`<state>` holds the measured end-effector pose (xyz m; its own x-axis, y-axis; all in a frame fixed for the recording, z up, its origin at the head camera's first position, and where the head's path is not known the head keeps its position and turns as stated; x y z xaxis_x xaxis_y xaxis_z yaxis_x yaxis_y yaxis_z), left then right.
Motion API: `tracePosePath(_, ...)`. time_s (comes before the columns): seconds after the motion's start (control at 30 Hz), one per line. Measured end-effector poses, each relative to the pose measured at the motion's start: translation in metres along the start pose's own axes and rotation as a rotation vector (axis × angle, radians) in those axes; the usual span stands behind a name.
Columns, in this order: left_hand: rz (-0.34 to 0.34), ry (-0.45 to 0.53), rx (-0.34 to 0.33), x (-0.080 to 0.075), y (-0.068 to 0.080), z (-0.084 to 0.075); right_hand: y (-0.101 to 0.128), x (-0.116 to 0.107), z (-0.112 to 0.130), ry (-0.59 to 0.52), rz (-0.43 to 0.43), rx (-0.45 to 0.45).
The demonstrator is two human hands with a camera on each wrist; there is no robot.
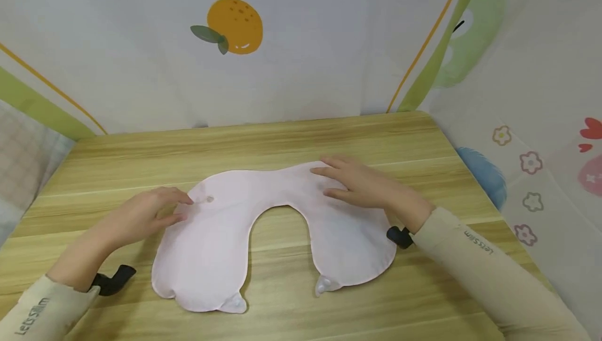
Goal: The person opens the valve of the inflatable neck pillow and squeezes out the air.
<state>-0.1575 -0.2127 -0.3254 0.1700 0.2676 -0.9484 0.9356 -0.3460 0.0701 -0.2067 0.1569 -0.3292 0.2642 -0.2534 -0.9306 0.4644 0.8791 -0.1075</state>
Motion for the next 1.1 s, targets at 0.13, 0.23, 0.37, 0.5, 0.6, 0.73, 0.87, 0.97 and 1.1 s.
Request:
tracePosePath(0.13,-0.001,0.003,0.088,0.000,0.015,-0.016,-0.032,0.001,0.028,-0.060,0.024,-0.065)
tracePosePath(0.23,0.047,0.068,0.139,0.004,0.023,-0.026,-0.054,0.009,0.050,-0.089,0.057,-0.136)
tracePosePath(0.37,0.153,0.165,0.153,0.015,0.030,-0.034,-0.078,0.023,0.075,-0.140,0.099,-0.218)
tracePosePath(0.5,0.195,0.202,0.159,0.024,0.034,-0.037,-0.096,0.038,0.091,-0.205,0.120,-0.274)
tracePosePath(0.6,0.200,0.203,0.166,0.029,0.035,-0.035,-0.107,0.049,0.102,-0.251,0.130,-0.306)
tracePosePath(0.73,0.196,0.164,0.181,0.034,0.034,-0.034,-0.117,0.063,0.115,-0.267,0.170,-0.338)
tracePosePath(0.87,0.184,0.114,0.179,0.038,0.033,-0.032,-0.124,0.075,0.121,-0.240,0.226,-0.329)
tracePosePath(0.97,0.167,0.075,0.169,0.039,0.034,-0.030,-0.128,0.083,0.124,-0.220,0.247,-0.326)
tracePosePath(1.1,0.127,0.017,0.159,0.040,0.035,-0.029,-0.131,0.095,0.125,-0.173,0.254,-0.345)
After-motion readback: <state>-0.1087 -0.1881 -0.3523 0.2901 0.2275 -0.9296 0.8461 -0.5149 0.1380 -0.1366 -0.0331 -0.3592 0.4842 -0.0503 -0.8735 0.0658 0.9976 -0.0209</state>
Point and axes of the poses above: each hand's wrist, its own y-axis away from the middle knuckle, its own x-axis out of the palm, z = x × y, the point moved 6 cm from there along -y, towards the middle knuckle, and after that the axes turned 14 degrees about -x, right-handed, at the moved point
